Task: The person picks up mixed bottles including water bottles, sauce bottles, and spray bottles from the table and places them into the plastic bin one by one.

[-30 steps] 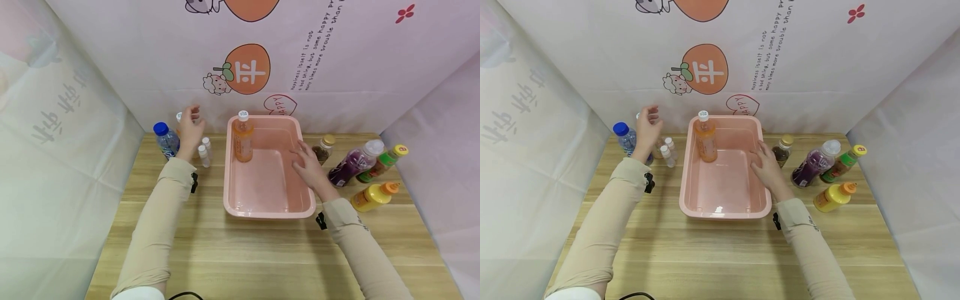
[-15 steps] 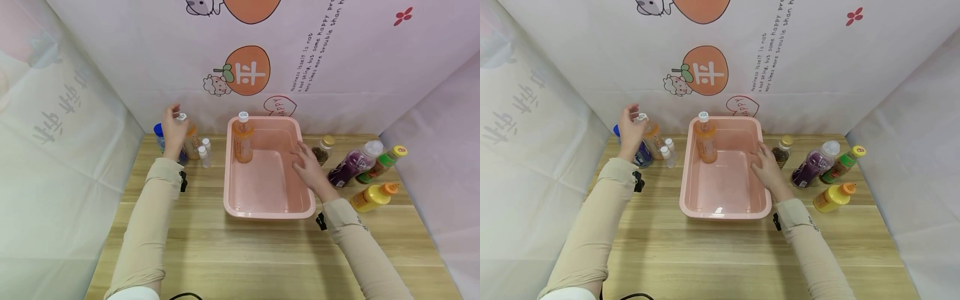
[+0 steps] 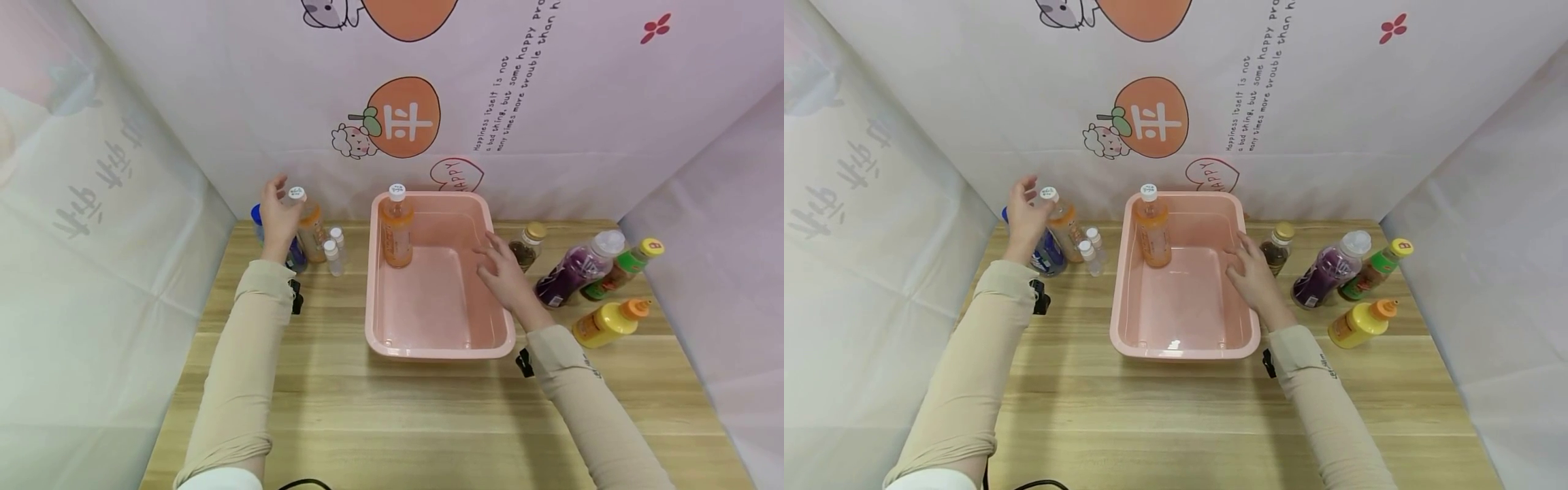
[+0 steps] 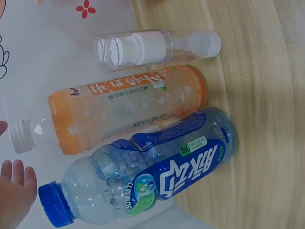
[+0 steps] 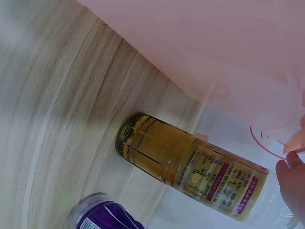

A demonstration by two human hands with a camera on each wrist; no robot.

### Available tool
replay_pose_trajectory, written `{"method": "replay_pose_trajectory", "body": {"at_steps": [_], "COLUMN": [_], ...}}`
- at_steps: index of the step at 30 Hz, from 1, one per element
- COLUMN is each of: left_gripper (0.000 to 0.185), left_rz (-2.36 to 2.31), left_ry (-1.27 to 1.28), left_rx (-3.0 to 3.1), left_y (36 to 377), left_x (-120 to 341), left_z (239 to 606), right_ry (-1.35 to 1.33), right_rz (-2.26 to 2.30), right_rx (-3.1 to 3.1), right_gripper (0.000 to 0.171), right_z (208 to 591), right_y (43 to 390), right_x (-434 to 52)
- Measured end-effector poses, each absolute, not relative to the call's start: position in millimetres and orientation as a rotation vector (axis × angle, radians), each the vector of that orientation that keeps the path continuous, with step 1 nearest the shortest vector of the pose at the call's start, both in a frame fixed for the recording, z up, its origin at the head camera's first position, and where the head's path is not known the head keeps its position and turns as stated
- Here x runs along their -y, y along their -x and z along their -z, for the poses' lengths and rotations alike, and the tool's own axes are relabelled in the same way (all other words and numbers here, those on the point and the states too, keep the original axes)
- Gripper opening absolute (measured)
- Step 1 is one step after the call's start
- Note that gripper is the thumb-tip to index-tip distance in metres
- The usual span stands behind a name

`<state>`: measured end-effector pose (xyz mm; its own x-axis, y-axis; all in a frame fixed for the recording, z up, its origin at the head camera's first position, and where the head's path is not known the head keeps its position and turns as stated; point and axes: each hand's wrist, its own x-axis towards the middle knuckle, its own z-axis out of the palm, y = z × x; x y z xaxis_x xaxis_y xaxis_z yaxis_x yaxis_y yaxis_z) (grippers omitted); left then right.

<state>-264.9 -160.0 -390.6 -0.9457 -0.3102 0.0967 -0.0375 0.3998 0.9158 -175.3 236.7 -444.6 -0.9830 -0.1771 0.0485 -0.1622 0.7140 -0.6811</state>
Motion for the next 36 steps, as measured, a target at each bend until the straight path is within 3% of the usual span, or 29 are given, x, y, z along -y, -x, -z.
{"method": "replay_pose_trajectory", "body": {"at_steps": [36], "left_gripper": [0.063], "left_rz": [1.639], "left_ry": [-0.357], "left_rx": [2.428], "left_y": [272.2], "left_x": [155.3], "left_z": [400.2], "right_ry": [0.274], "right_rz": [1.172], "right_rx": [-2.884], "right_gripper": [0.038], "right_z": [445.6], "right_y": [175.9], "right_x": [-237.0]}}
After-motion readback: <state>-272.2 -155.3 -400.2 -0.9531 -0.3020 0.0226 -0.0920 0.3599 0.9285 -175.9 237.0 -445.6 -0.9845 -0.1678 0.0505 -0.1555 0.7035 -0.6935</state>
